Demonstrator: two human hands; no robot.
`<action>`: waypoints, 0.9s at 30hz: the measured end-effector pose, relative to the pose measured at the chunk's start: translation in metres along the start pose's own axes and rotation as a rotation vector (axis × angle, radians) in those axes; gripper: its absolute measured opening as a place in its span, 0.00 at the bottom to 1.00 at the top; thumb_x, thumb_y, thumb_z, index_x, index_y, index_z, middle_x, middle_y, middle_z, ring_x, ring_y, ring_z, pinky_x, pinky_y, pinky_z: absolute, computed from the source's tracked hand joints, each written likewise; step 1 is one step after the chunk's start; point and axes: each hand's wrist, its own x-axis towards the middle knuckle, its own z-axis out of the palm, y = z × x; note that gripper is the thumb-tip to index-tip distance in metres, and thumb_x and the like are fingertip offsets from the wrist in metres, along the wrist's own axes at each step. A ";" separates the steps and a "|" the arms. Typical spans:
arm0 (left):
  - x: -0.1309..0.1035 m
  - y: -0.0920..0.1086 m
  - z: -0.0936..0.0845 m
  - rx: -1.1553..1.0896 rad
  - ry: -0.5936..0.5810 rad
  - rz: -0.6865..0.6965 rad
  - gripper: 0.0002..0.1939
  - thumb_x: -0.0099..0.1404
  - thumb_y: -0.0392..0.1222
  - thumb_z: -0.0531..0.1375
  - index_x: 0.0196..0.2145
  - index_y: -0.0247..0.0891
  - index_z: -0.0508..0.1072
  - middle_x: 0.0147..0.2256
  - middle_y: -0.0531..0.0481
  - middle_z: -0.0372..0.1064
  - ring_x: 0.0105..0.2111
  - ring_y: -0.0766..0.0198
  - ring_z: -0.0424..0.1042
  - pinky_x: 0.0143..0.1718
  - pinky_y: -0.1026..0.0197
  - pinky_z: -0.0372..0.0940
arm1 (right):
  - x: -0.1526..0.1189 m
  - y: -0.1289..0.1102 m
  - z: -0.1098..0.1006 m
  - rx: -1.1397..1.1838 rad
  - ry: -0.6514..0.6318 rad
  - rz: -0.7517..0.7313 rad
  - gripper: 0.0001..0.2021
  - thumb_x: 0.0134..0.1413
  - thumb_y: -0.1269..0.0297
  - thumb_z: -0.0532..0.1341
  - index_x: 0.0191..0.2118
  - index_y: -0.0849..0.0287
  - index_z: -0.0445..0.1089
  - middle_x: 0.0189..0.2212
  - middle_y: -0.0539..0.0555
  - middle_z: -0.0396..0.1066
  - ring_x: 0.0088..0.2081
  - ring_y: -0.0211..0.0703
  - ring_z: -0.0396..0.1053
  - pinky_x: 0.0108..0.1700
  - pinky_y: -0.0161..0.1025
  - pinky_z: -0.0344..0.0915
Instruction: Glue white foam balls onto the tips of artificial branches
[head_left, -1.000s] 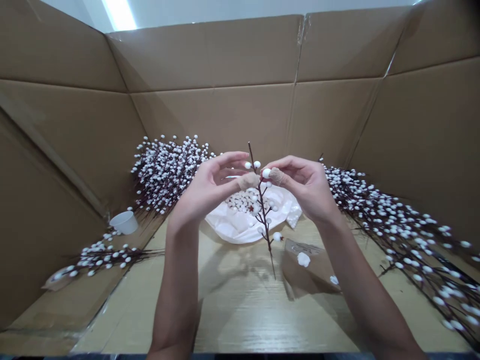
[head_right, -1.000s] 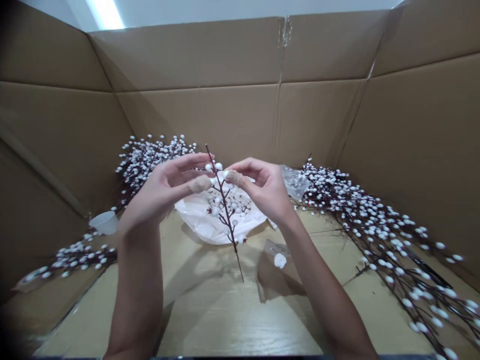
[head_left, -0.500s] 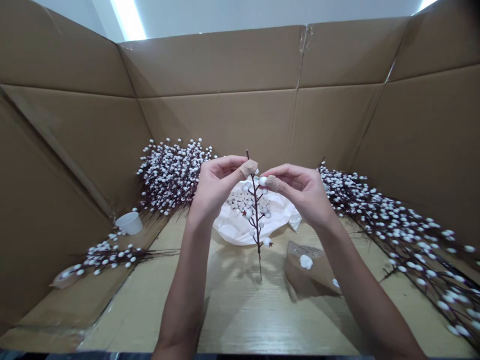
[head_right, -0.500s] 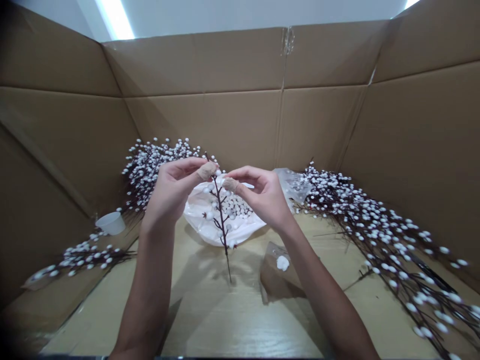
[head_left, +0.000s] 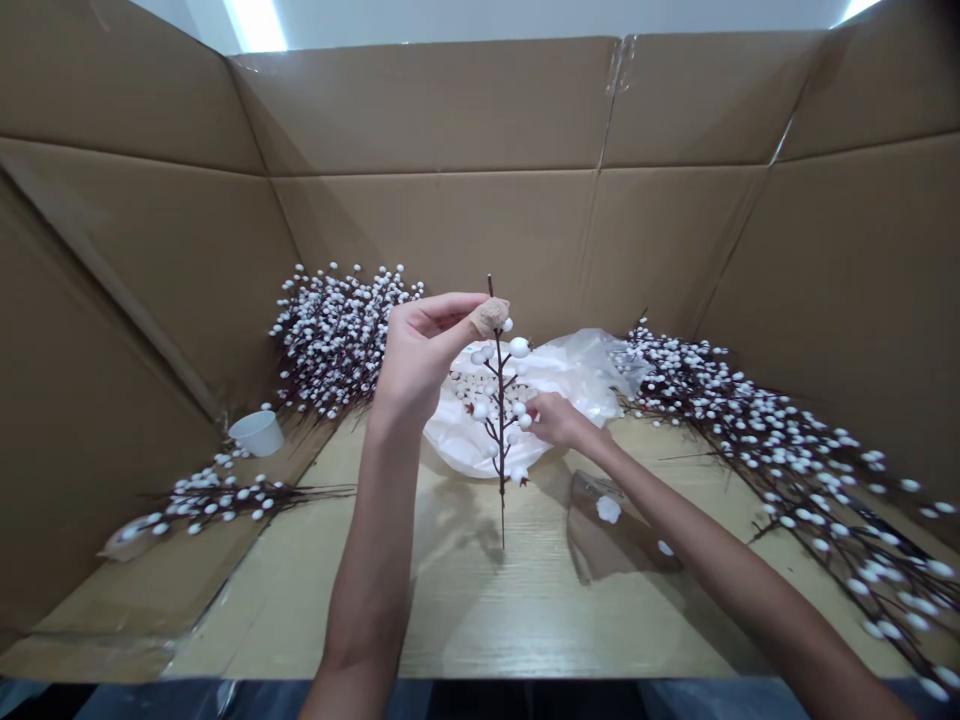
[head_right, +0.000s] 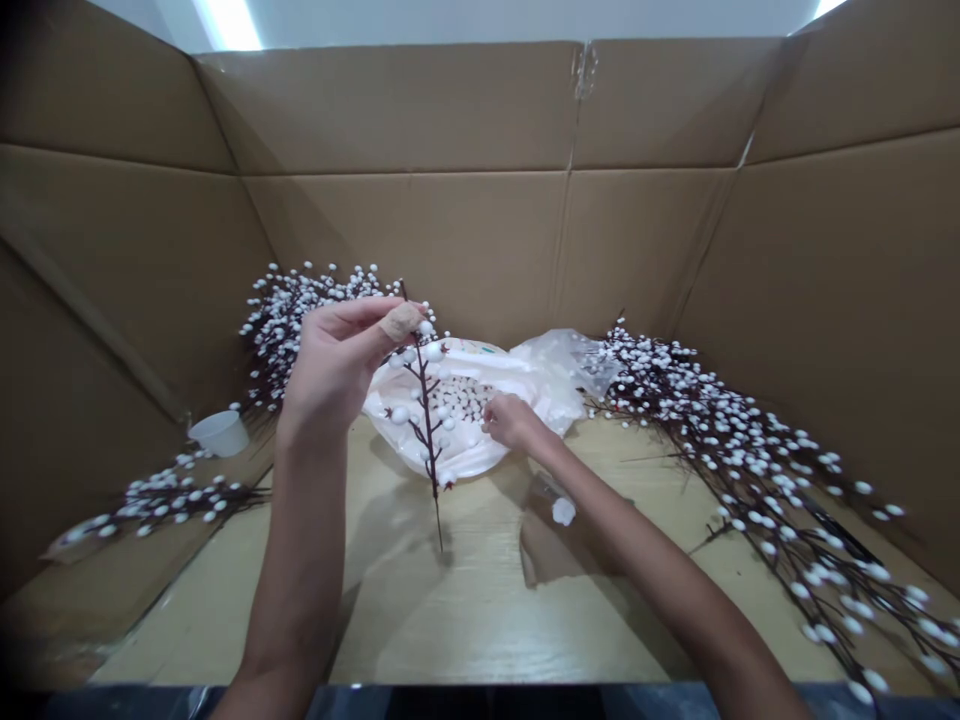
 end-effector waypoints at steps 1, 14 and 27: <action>0.000 0.000 0.000 -0.009 0.002 -0.003 0.09 0.53 0.45 0.67 0.31 0.39 0.79 0.31 0.48 0.77 0.31 0.65 0.74 0.33 0.62 0.70 | 0.003 0.002 0.008 -0.029 -0.005 0.018 0.06 0.46 0.76 0.59 0.28 0.66 0.74 0.32 0.62 0.76 0.36 0.48 0.71 0.38 0.37 0.62; -0.006 0.008 0.003 0.007 -0.067 -0.003 0.06 0.54 0.44 0.66 0.30 0.41 0.79 0.31 0.49 0.77 0.33 0.64 0.75 0.33 0.62 0.70 | 0.005 0.006 0.004 0.308 -0.008 0.001 0.13 0.54 0.71 0.55 0.42 0.67 0.73 0.37 0.58 0.75 0.36 0.41 0.70 0.39 0.36 0.67; -0.013 0.017 0.008 0.024 -0.177 -0.054 0.03 0.50 0.41 0.68 0.25 0.40 0.79 0.26 0.50 0.75 0.26 0.66 0.72 0.27 0.65 0.67 | -0.052 -0.047 -0.099 1.483 0.177 -0.364 0.10 0.43 0.64 0.70 0.35 0.57 0.74 0.34 0.50 0.74 0.37 0.35 0.71 0.40 0.32 0.71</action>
